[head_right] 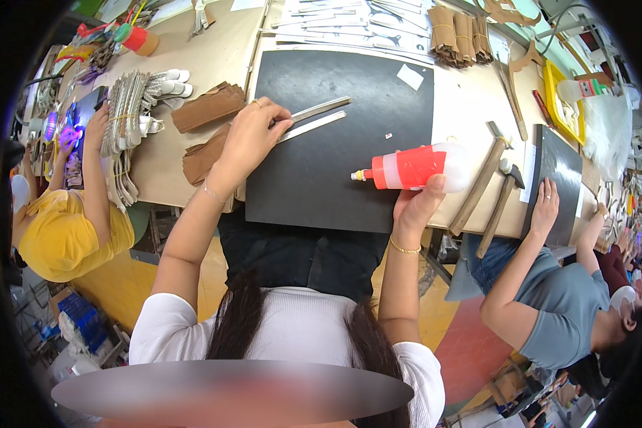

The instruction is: The person applies glue from a red bottle to thin white strips and places them on a black mat. They handle the strips one at a time, arranging them in a small pile on the mat.

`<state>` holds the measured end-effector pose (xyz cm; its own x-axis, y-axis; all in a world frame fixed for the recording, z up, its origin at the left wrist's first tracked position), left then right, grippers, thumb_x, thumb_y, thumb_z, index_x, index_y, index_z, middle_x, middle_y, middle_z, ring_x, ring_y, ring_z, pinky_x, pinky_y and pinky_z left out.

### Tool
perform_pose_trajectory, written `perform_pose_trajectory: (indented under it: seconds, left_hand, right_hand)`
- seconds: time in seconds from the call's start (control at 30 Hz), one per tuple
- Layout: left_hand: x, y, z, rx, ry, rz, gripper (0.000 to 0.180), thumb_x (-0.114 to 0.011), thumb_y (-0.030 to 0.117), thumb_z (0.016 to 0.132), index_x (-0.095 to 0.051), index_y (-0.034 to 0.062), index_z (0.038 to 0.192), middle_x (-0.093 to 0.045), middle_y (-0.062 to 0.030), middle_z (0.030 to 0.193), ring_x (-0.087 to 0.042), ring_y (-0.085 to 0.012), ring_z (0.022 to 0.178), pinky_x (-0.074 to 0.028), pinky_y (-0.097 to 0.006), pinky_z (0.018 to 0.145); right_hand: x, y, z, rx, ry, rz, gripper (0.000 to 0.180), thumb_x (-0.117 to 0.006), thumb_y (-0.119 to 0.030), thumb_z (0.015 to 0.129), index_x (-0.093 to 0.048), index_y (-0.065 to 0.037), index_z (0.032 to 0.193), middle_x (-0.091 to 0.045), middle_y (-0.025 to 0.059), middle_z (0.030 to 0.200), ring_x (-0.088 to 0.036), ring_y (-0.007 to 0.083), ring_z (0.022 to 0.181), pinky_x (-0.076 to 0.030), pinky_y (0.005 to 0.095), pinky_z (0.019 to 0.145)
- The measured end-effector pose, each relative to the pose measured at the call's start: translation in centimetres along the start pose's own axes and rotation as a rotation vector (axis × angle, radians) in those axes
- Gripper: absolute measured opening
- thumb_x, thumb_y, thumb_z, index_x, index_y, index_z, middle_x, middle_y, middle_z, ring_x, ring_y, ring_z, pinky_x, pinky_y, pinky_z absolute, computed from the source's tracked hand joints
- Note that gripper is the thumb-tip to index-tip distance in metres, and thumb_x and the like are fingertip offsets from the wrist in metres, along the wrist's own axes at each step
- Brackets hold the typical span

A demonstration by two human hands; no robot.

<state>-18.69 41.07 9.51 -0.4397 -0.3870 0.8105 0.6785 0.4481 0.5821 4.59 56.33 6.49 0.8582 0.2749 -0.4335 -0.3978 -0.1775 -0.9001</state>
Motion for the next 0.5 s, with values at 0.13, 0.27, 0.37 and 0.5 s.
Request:
perform_pose_trajectory:
  seconds: [0.13,0.27,0.37,0.5]
  left_hand:
    - [0.6,1.0,-0.7,-0.097,0.11,0.012,0.011,-0.066,0.01,0.079,-0.065,0.0017,0.086,-0.06,-0.0103,0.082,-0.058,-0.0261,0.077,-0.046,-0.035,0.071]
    - [1.6,2.0,-1.9,0.022,0.101,-0.279,0.012,-0.066,0.01,0.08,-0.065,0.0018,0.089,-0.062,-0.0063,0.076,-0.057,-0.0153,0.065,-0.045,-0.028,0.059]
    - [1.0,2.7,-3.9,0.229,-0.119,-0.689,0.014,-0.066,0.011,0.083,-0.064,0.0007,0.092,-0.063,-0.0032,0.072,-0.054,-0.007,0.059,-0.041,-0.022,0.052]
    - [-1.0,2.5,-6.4,0.438,-0.297,-0.881,0.018,-0.066,0.014,0.084,-0.064,0.0002,0.095,-0.063,-0.0011,0.074,-0.052,-0.0027,0.062,-0.042,-0.018,0.053]
  right_hand:
    - [-0.1,-0.1,0.0,0.008,-0.034,0.009,0.075,-0.061,-0.059,0.078,-0.041,-0.002,0.123,-0.053,0.0111,0.112,-0.056,0.0256,0.102,-0.049,0.0501,0.092]
    - [-0.1,-0.4,0.1,-0.024,0.031,0.052,0.075,-0.059,-0.06,0.079,-0.04,-0.004,0.125,-0.053,0.0106,0.11,-0.057,0.0251,0.1,-0.05,0.0489,0.09]
    - [0.4,-1.0,0.6,-0.068,0.127,0.124,0.078,-0.057,-0.063,0.078,-0.038,-0.005,0.128,-0.053,0.0105,0.11,-0.057,0.0242,0.099,-0.051,0.0471,0.089]
    - [1.0,-1.8,1.2,0.001,0.146,0.112,0.075,-0.059,-0.062,0.077,-0.043,-0.004,0.122,-0.054,0.0108,0.109,-0.059,0.0242,0.096,-0.052,0.0436,0.086]
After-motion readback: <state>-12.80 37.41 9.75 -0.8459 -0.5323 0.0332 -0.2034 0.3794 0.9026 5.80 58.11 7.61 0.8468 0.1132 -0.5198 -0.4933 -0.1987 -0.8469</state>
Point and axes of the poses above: each hand's wrist, its own z-axis towards the middle knuckle, its own x-axis out of the back of the hand, y = z × x, the point moved 3 cm from there along z, towards the middle knuckle
